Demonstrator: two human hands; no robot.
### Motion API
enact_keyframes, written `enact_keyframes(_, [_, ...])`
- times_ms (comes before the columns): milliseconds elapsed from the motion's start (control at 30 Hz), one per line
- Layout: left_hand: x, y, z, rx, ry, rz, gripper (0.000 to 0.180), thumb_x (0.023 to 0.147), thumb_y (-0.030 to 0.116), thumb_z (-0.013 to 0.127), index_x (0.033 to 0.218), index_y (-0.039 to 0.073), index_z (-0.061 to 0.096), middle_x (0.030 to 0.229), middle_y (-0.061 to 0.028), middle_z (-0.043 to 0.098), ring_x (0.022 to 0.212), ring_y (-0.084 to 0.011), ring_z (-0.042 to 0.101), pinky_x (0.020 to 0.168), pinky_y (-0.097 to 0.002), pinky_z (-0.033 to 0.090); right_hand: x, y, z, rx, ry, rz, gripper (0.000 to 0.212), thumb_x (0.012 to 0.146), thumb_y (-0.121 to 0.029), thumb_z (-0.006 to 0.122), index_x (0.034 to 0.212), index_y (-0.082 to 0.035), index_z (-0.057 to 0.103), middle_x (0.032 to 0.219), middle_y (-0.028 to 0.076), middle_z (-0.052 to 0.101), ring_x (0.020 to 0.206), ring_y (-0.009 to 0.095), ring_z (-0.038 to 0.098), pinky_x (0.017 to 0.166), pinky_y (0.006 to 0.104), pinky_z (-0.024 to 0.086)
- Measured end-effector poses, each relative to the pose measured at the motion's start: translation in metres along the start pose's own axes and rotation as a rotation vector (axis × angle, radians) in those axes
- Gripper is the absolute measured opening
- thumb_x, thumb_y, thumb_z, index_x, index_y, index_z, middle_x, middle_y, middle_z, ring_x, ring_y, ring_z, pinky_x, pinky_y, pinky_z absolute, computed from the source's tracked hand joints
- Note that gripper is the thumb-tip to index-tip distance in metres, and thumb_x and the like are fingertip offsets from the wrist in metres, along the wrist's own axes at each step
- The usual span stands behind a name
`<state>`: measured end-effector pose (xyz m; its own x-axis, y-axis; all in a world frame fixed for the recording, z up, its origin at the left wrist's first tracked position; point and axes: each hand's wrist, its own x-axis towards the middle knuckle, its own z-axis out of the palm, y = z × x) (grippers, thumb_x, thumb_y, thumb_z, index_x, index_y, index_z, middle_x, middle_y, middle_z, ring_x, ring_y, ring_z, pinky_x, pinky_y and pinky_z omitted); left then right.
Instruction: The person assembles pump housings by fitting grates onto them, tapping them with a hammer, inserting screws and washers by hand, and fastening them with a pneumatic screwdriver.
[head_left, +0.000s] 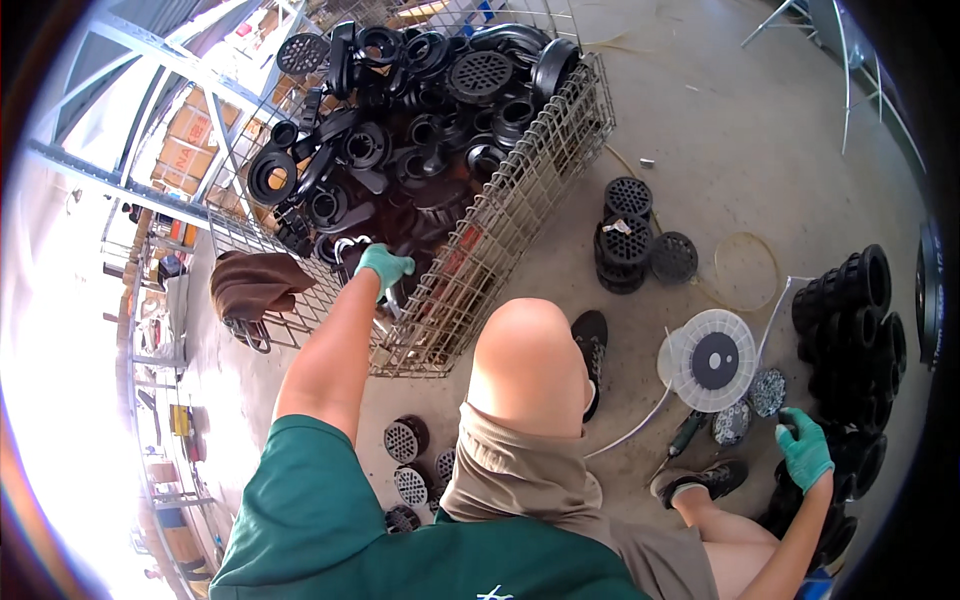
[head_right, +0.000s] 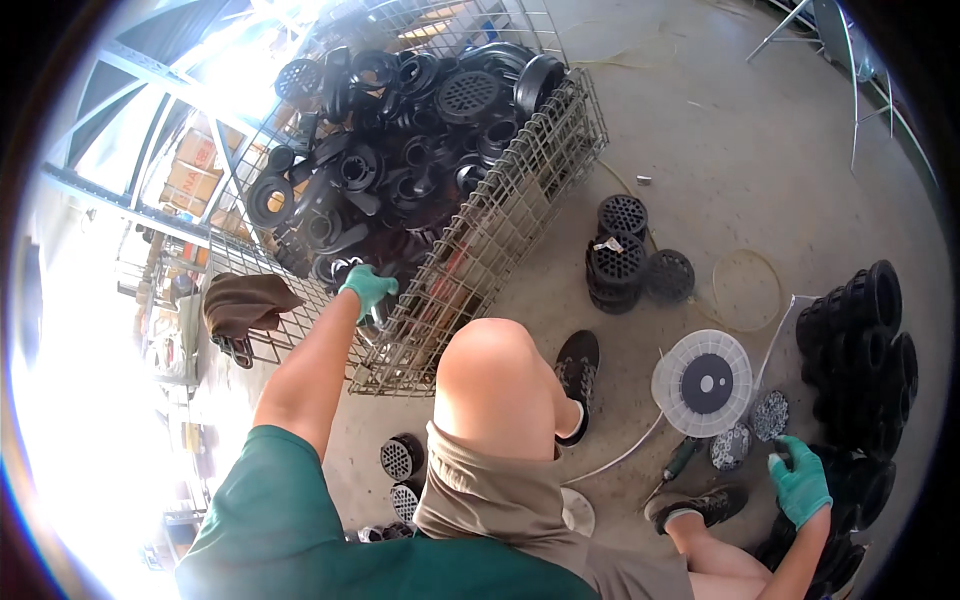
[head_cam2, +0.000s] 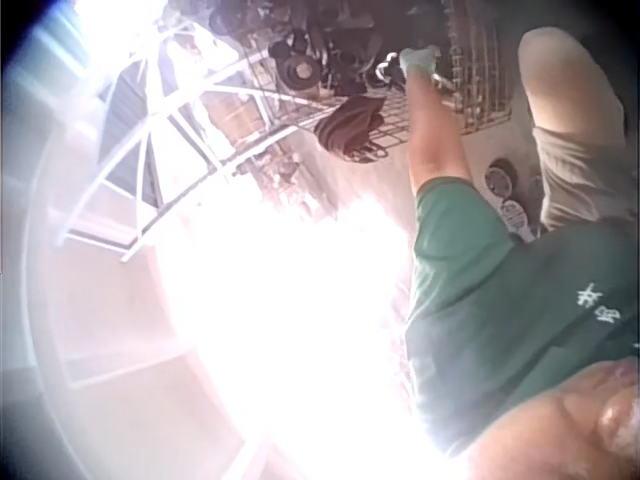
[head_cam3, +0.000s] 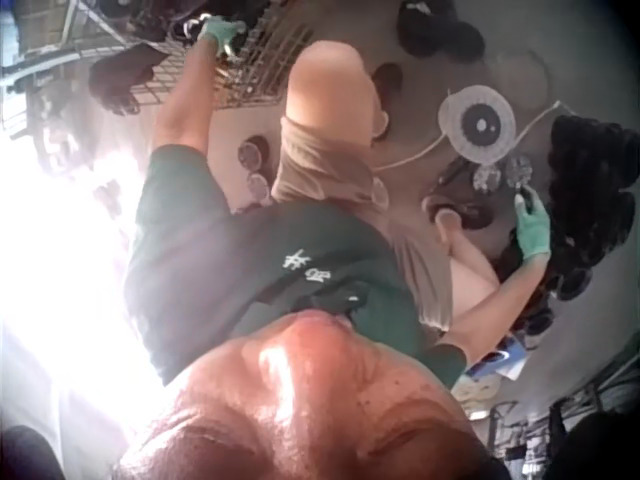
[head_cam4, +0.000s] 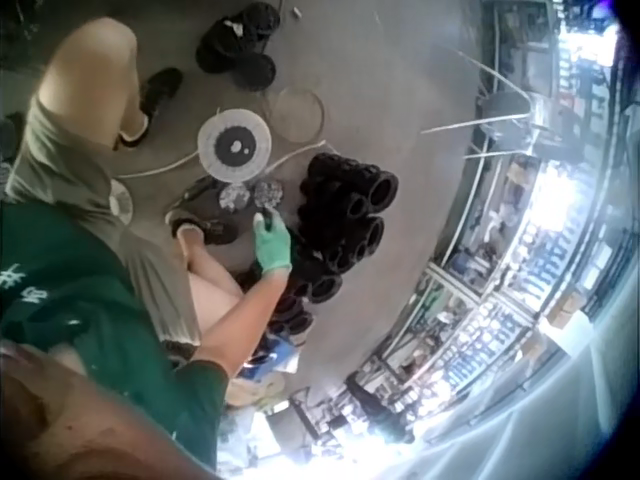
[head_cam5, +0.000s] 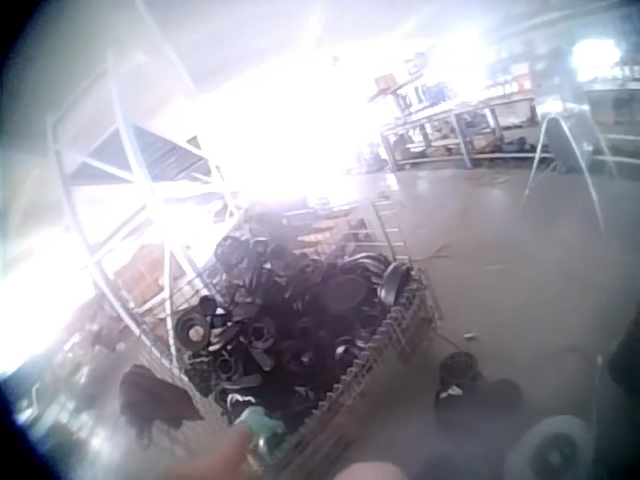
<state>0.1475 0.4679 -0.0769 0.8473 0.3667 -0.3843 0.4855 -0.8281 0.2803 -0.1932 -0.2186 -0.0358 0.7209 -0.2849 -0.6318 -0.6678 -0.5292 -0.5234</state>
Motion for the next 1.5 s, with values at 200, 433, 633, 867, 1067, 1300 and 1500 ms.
enact_keyframes(200, [0.014, 0.007, 0.006, -0.411, 0.291, -0.016, 0.065, 0.07, 0.024, 0.082, 0.122, -0.009, 0.062, 0.118, -0.0233, 0.068, 0.103, -0.0337, 0.066, 0.093, -0.0439, 0.05, 0.013, 0.038, 0.009, 0.003, 0.056, -0.2, 0.037, 0.093, -0.011, 0.068, 0.128, 0.0, 0.061, 0.102, 0.011, 0.07, 0.082, 0.016, 0.061, 0.078, 0.0312, 0.051])
enact_keyframes(433, [0.045, 0.058, -0.055, -1.186, 0.311, -0.038, 0.021, 0.077, 0.017, 0.076, 0.083, -0.001, 0.068, 0.079, -0.0104, 0.066, 0.067, -0.0248, 0.063, 0.068, -0.0425, 0.054, 0.018, 0.043, 0.01, -0.022, 0.037, -0.198, 0.038, 0.092, -0.011, 0.069, 0.126, 0.001, 0.062, 0.102, 0.013, 0.07, 0.084, 0.017, 0.063, 0.08, 0.0321, 0.052])
enact_keyframes(633, [-0.039, 0.159, -0.14, -1.224, 0.483, 0.527, 0.029, 0.079, 0.003, 0.075, 0.106, 0.0, 0.066, 0.095, -0.0079, 0.069, 0.075, -0.0189, 0.065, 0.069, -0.0325, 0.053, 0.0, 0.021, 0.002, -0.018, 0.092, -0.216, 0.038, 0.092, -0.013, 0.069, 0.125, 0.003, 0.062, 0.102, 0.014, 0.07, 0.089, 0.021, 0.065, 0.082, 0.034, 0.052])
enact_keyframes(867, [-0.188, 0.225, -0.129, -1.312, -0.239, 0.986, 0.059, 0.079, 0.007, 0.07, 0.136, -0.003, 0.055, 0.125, -0.0134, 0.066, 0.112, -0.0251, 0.065, 0.101, -0.0394, 0.052, -0.01, 0.014, 0.001, 0.034, 0.205, -0.442, 0.036, 0.092, -0.012, 0.068, 0.125, 0.002, 0.063, 0.108, 0.017, 0.07, 0.093, 0.019, 0.066, 0.084, 0.0323, 0.053])
enact_keyframes(1067, [-0.274, 0.278, -0.007, -1.293, -1.064, 0.839, 0.062, 0.079, 0.008, 0.068, 0.138, -0.004, 0.053, 0.13, -0.016, 0.064, 0.12, -0.028, 0.062, 0.107, -0.0418, 0.05, -0.042, -0.074, 0.021, 0.794, -0.268, -0.609, 0.059, 0.106, -0.037, 0.053, 0.153, -0.005, 0.037, 0.139, 0.009, 0.057, 0.121, 0.019, 0.059, 0.097, 0.0343, 0.052])
enact_keyframes(1300, [-0.293, 0.29, 0.216, -1.012, -1.121, 0.519, 0.056, 0.081, 0.002, 0.072, 0.134, -0.005, 0.056, 0.119, -0.0124, 0.068, 0.106, -0.0227, 0.065, 0.095, -0.034, 0.053, -0.009, -0.037, 0.153, 1.06, -0.062, -0.273, 0.062, 0.094, -0.035, 0.073, 0.141, -0.002, 0.049, 0.129, 0.008, 0.062, 0.111, 0.014, 0.061, 0.094, 0.0308, 0.053])
enact_keyframes(1500, [-0.269, 0.298, 0.307, -0.3, -0.738, 0.914, 0.048, 0.091, 0.028, 0.067, 0.131, 0.003, 0.062, 0.124, -0.0181, 0.066, 0.115, -0.0367, 0.061, 0.101, -0.0429, 0.048, 0.021, -0.007, 0.222, 1.022, 0.253, -0.023, 0.07, 0.09, -0.041, 0.076, 0.134, 0.005, 0.048, 0.115, 0.014, 0.068, 0.096, 0.019, 0.065, 0.08, 0.033, 0.055])
